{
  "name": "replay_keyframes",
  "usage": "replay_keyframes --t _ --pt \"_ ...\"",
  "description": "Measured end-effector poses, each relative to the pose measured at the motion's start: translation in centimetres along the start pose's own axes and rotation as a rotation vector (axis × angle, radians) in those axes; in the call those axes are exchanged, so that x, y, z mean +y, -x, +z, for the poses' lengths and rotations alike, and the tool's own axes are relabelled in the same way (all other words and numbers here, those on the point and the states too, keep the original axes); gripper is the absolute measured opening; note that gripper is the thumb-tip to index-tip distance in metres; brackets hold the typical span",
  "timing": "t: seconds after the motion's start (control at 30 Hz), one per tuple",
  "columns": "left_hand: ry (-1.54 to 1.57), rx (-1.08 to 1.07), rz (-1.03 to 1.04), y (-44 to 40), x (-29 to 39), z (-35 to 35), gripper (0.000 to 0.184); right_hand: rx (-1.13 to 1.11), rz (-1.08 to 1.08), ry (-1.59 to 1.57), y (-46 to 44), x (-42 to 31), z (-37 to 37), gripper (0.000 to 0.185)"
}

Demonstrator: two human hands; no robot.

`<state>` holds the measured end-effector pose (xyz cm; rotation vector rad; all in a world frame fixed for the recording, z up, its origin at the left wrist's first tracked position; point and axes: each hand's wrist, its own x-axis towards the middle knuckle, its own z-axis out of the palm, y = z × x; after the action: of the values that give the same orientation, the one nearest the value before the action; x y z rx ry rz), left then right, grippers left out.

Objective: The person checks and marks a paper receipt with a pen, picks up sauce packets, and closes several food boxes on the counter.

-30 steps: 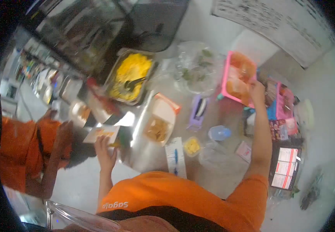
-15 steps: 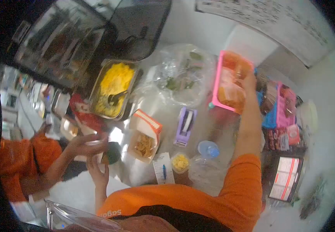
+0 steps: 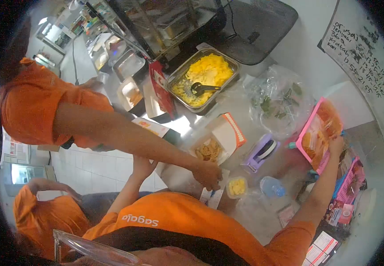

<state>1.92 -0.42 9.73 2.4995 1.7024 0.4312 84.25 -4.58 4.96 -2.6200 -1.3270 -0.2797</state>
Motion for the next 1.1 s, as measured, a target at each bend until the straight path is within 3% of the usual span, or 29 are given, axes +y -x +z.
replay_keyframes --t 0.17,0.27,0.3,0.37,0.4,0.43,0.5,0.57,0.63,0.73,0.93,1.03,1.1 --pt "0.081 0.019 0.018 0.9 -1.0 0.6 0.063 0.028 -0.028 -0.293 0.7 -0.8 -4.2 0.020" --pt "-0.002 -0.033 0.065 1.7 -2.0 0.5 0.072 0.222 -0.032 -0.545 8.8 -10.6 -13.9 0.019" --pt "-0.002 -0.041 0.063 1.8 -1.8 0.0 0.074 0.165 0.021 -0.783 12.6 -13.7 -15.5 0.018" --pt "0.014 -0.039 0.073 2.1 -1.6 -0.1 0.075 -0.155 0.016 -0.915 21.7 -21.0 -21.4 0.013" --pt "0.022 -0.032 0.084 2.3 -1.7 -0.1 0.076 -0.288 -0.091 -0.776 26.1 -23.8 -22.8 0.010" --pt "0.025 -0.022 0.099 2.4 -1.8 -0.1 0.076 -0.604 -0.010 -1.023 30.1 -26.0 -23.4 0.012" --pt "0.057 -0.049 0.085 2.4 -1.7 -0.5 0.076 -1.009 -0.139 -0.924 35.4 -30.8 -24.5 0.026" --pt "0.054 -0.078 0.076 2.5 -1.8 -0.6 0.076 -1.113 -0.366 -0.837 40.3 -31.0 -18.2 0.030" --pt "0.023 -0.111 0.077 2.7 -2.2 -0.2 0.076 -1.038 -0.353 -0.577 43.5 -32.9 -15.9 0.032" --pt "-0.043 -0.097 0.156 2.9 -3.9 1.2 0.077 -0.931 -0.308 -0.511 45.5 -34.1 -15.1 0.032" --pt "0.012 -0.128 0.124 2.1 -4.0 0.2 0.079 -0.643 -0.264 -0.628 45.0 -33.3 -13.4 0.029" --pt "0.056 -0.078 0.166 1.5 -2.8 -0.9 0.080 -0.651 -0.316 -0.574 44.1 -32.9 -13.3 0.028" --pt "0.067 -0.050 0.174 1.5 -2.2 -1.4 0.081 -0.768 -0.290 -0.722 42.2 -32.0 -13.9 0.030"
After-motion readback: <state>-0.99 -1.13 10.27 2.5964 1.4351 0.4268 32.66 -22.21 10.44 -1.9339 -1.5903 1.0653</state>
